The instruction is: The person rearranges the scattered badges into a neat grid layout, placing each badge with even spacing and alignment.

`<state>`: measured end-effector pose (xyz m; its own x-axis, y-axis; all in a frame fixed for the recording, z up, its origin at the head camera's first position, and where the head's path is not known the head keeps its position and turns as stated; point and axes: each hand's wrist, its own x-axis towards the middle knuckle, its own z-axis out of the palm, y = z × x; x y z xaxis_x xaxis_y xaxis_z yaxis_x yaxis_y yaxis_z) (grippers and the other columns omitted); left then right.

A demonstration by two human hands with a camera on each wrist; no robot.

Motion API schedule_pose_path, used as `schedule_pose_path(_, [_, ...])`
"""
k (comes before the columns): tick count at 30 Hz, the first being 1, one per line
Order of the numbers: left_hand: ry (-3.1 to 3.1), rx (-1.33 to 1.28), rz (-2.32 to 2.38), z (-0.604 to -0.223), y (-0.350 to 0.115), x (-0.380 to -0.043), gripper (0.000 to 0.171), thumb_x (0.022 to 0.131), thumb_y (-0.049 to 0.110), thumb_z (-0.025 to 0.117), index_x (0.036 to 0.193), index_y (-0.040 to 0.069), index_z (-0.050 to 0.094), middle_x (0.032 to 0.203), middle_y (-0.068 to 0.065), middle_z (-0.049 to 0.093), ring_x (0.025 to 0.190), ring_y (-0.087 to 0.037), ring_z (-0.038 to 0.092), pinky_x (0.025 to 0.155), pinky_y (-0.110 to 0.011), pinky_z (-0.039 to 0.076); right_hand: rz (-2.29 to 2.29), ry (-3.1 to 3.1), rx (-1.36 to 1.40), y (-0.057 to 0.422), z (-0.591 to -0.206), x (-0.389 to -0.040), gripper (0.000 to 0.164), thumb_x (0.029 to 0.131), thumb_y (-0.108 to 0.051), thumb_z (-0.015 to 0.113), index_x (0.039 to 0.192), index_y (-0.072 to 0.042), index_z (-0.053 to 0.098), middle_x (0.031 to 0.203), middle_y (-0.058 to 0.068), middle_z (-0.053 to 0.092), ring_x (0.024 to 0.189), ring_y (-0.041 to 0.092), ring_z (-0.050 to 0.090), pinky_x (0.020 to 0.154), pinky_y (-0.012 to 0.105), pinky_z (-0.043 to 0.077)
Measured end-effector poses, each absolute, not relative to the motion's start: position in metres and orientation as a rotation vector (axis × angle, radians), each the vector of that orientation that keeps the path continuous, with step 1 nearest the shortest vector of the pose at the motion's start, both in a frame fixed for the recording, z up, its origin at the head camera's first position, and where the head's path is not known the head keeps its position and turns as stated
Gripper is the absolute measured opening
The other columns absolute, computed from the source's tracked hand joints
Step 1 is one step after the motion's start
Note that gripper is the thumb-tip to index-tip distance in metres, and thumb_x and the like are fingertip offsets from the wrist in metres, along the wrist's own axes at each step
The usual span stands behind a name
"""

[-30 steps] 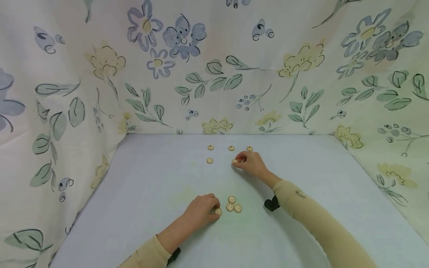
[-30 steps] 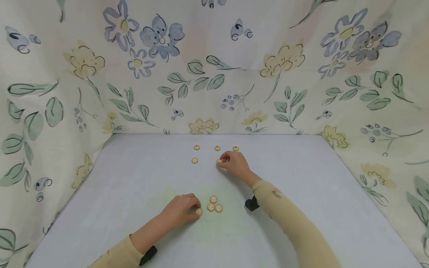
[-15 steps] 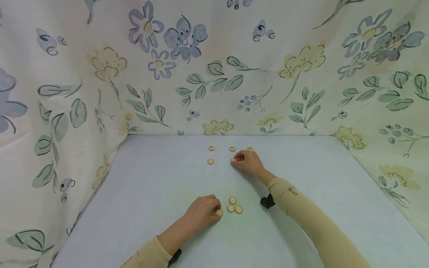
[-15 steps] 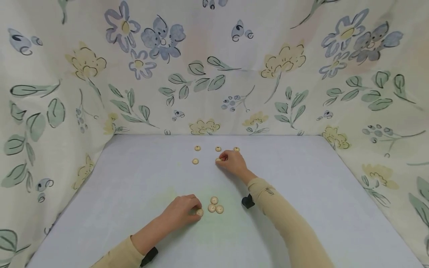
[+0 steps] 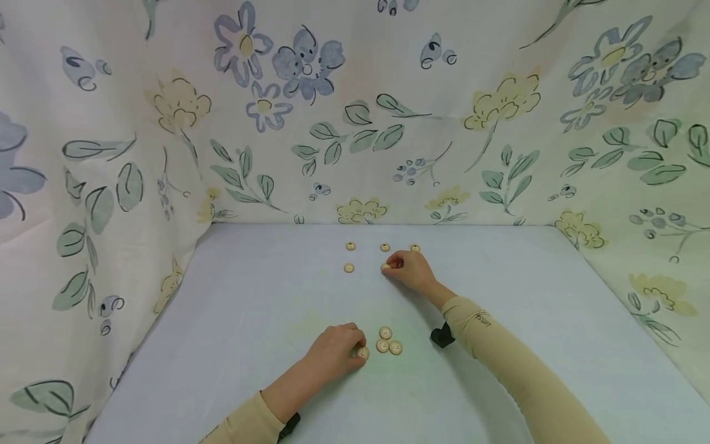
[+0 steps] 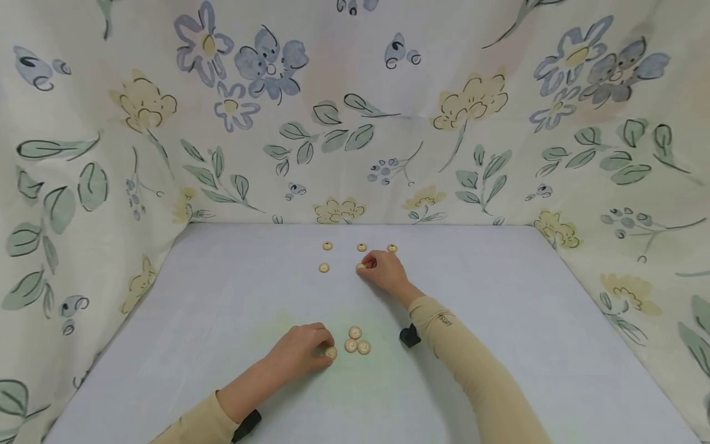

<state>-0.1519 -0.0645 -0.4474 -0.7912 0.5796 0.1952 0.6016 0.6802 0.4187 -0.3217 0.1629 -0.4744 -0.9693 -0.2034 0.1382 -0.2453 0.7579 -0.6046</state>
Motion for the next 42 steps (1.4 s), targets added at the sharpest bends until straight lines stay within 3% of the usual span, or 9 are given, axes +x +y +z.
schedule_pose_path(20, [-2.843,-1.000,-0.720,-0.448,-0.064,-0.152,0.013,0.076,0.011,0.081,0.082,0.008,0.070,0.080,0.002,0.062,0.071,-0.010,0.058,0.064,-0.025,0.048,1.073,-2.881,0.328,0.163,-0.474,-0.319,0.022,0.083,-0.024,0.078,0.094,-0.007,0.068,0.078,0.001,0.060,0.074,0.016,0.052,0.068,0.030,0.041])
schedule_pose_path(35, [-2.823,-1.004,-0.731,-0.450,-0.064,-0.154,0.010,0.075,0.006,0.078,0.081,0.008,0.070,0.078,0.001,0.061,0.069,-0.012,0.058,0.062,-0.025,0.047,1.104,-2.873,0.338,0.165,-0.471,-0.315,0.032,0.083,-0.023,0.078,0.105,-0.003,0.067,0.082,0.002,0.061,0.078,0.018,0.054,0.072,0.031,0.044])
schedule_pose_path(42, [-2.834,-1.003,-0.731,-0.448,-0.064,-0.153,0.009,0.076,0.006,0.077,0.082,0.007,0.070,0.079,0.000,0.062,0.070,-0.013,0.058,0.063,-0.026,0.048,1.163,-2.863,0.342,0.169,-0.468,-0.306,0.029,0.083,-0.021,0.078,0.104,-0.004,0.068,0.083,0.003,0.062,0.076,0.017,0.054,0.067,0.029,0.044])
